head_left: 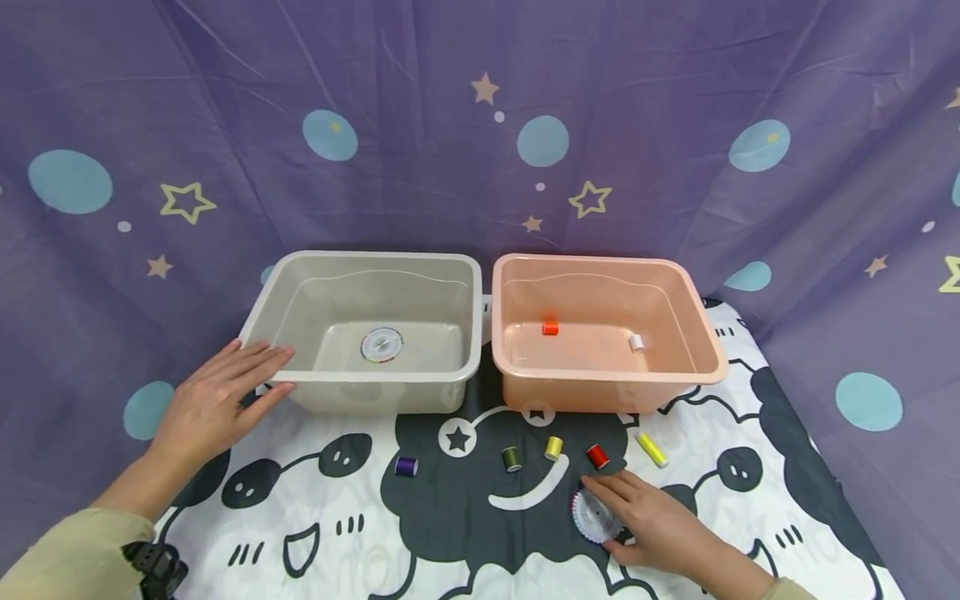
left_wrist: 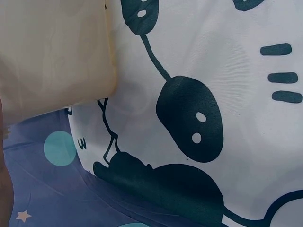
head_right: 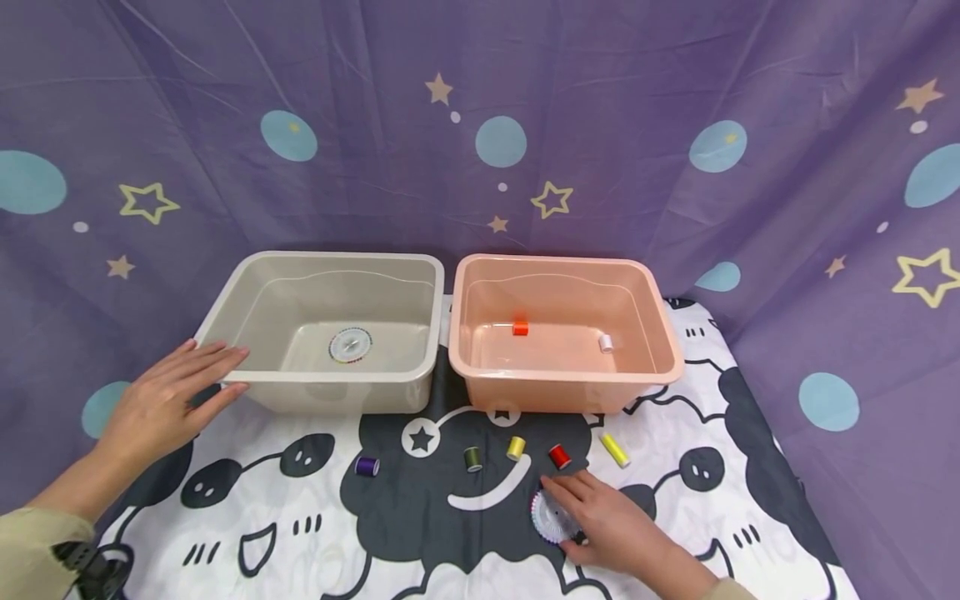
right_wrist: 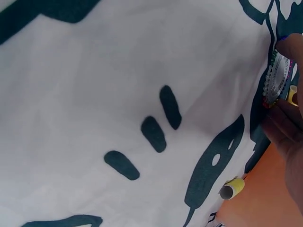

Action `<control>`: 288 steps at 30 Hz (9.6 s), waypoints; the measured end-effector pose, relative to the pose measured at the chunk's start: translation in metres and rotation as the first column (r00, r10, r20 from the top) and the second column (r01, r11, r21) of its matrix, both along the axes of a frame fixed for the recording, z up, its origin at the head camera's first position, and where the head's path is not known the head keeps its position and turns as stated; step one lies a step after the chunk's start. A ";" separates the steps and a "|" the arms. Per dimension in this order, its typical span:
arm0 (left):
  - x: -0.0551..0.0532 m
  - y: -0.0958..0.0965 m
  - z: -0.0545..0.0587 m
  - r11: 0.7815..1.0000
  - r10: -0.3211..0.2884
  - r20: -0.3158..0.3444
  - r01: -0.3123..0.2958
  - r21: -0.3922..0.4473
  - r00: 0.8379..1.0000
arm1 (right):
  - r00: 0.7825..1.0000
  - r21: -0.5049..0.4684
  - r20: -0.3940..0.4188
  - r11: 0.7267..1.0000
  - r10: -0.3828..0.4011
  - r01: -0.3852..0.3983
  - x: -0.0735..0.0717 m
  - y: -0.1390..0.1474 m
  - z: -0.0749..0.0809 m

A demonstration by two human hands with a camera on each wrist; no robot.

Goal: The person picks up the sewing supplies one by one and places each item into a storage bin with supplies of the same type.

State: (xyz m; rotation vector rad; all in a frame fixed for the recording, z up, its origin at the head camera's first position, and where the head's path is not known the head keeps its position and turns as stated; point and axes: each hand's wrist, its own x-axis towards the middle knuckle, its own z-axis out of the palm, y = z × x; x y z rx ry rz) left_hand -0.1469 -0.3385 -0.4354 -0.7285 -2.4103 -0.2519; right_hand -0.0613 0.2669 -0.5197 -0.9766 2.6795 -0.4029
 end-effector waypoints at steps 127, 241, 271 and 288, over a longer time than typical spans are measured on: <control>0.004 0.001 -0.001 1.000 0.014 -0.015 -0.015 -0.013 1.000 | 0.931 -0.233 -0.360 0.960 0.062 -0.154 -0.161 -0.072 0.184; 0.002 0.011 0.005 0.999 0.040 0.047 -0.040 -0.002 0.998 | 0.796 0.591 -0.049 0.660 0.603 -0.463 -0.283 -0.331 0.134; 0.007 0.004 0.010 0.999 0.050 0.047 -0.050 -0.009 0.998 | 0.881 0.357 -0.022 0.826 0.473 -0.435 -0.276 -0.273 0.202; -0.007 0.000 0.010 1.000 0.018 0.044 -0.018 -0.008 0.999 | 0.923 0.126 -0.078 0.922 0.376 -0.365 -0.243 -0.192 0.234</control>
